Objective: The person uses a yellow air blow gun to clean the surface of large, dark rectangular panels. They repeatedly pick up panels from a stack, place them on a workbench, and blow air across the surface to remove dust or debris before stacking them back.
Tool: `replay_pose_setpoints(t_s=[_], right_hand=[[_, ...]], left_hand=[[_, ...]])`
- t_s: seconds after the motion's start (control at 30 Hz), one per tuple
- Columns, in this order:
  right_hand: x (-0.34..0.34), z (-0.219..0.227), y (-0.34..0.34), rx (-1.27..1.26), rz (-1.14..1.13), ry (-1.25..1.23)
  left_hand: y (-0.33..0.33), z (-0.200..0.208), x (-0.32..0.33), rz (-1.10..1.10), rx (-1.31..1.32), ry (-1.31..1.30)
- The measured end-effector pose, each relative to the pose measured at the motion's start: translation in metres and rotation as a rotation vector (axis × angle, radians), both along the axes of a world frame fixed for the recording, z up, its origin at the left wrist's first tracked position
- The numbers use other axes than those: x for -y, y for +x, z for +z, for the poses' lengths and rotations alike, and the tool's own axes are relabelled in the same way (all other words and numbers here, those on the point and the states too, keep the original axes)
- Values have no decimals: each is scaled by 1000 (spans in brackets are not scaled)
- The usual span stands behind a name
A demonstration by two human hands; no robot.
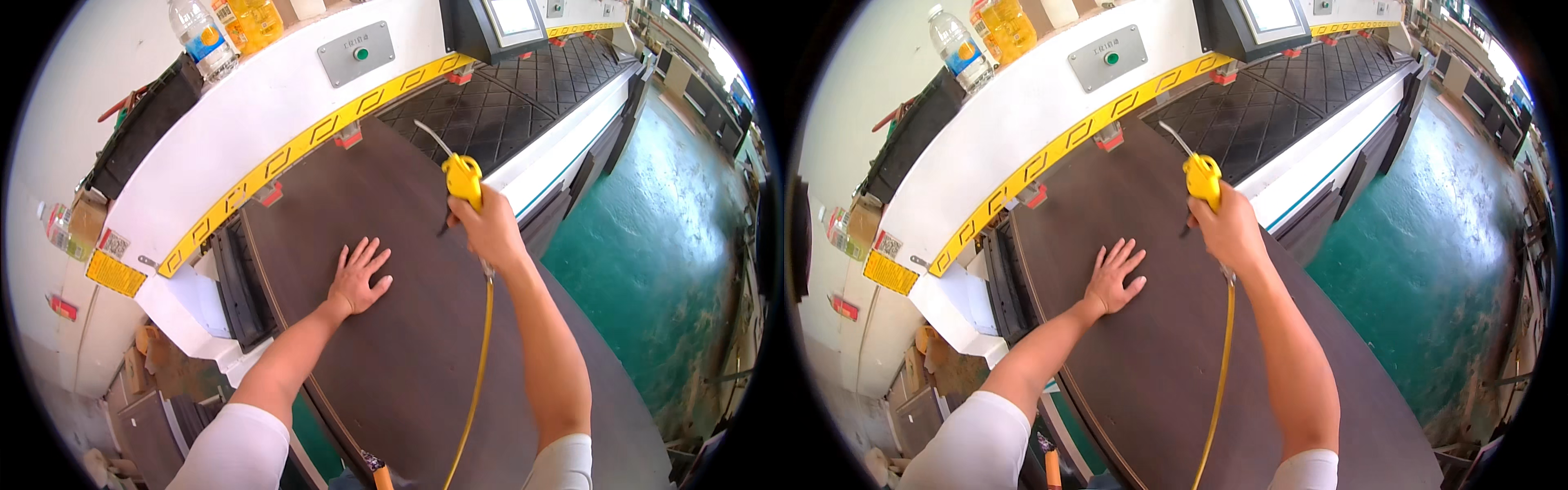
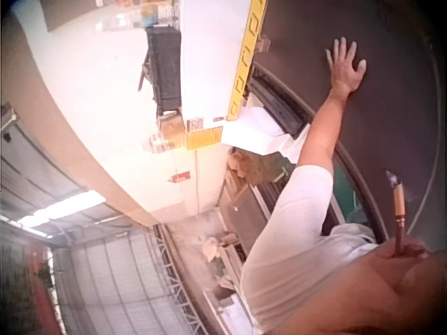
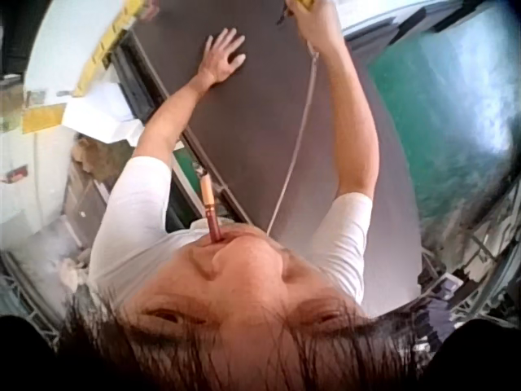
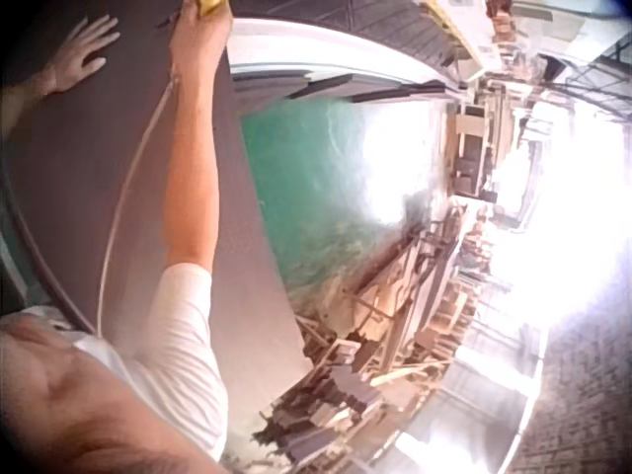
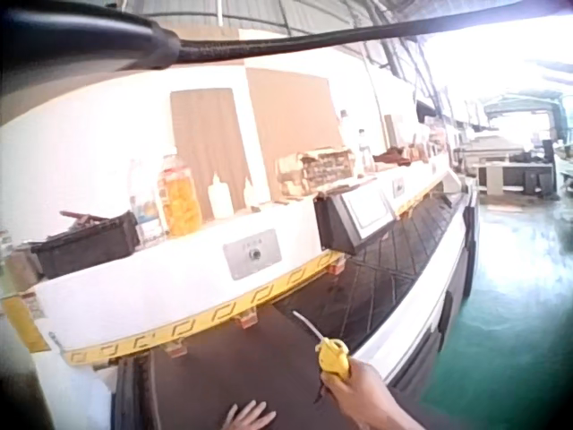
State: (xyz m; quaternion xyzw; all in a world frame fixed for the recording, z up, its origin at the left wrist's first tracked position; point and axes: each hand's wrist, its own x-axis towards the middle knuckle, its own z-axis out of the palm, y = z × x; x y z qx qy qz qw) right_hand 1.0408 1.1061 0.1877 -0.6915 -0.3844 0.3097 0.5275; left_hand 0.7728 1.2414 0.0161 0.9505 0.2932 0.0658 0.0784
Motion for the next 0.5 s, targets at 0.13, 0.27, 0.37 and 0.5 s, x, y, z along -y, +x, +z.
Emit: replay_pose_setpoints(t_s=[0.13, 0.27, 0.37, 0.5], right_hand=[[-79, 34, 14, 27, -33, 201], [-129, 58, 7, 32, 2, 168], [-145, 66, 2, -9, 4, 126], [-145, 71, -1, -27, -25, 102]], left_hand=[[7, 2, -2, -27, 15, 5], [3, 2, -2, -14, 40, 11], [1, 3, -2, -8, 32, -5], [6, 6, -4, -13, 43, -40]])
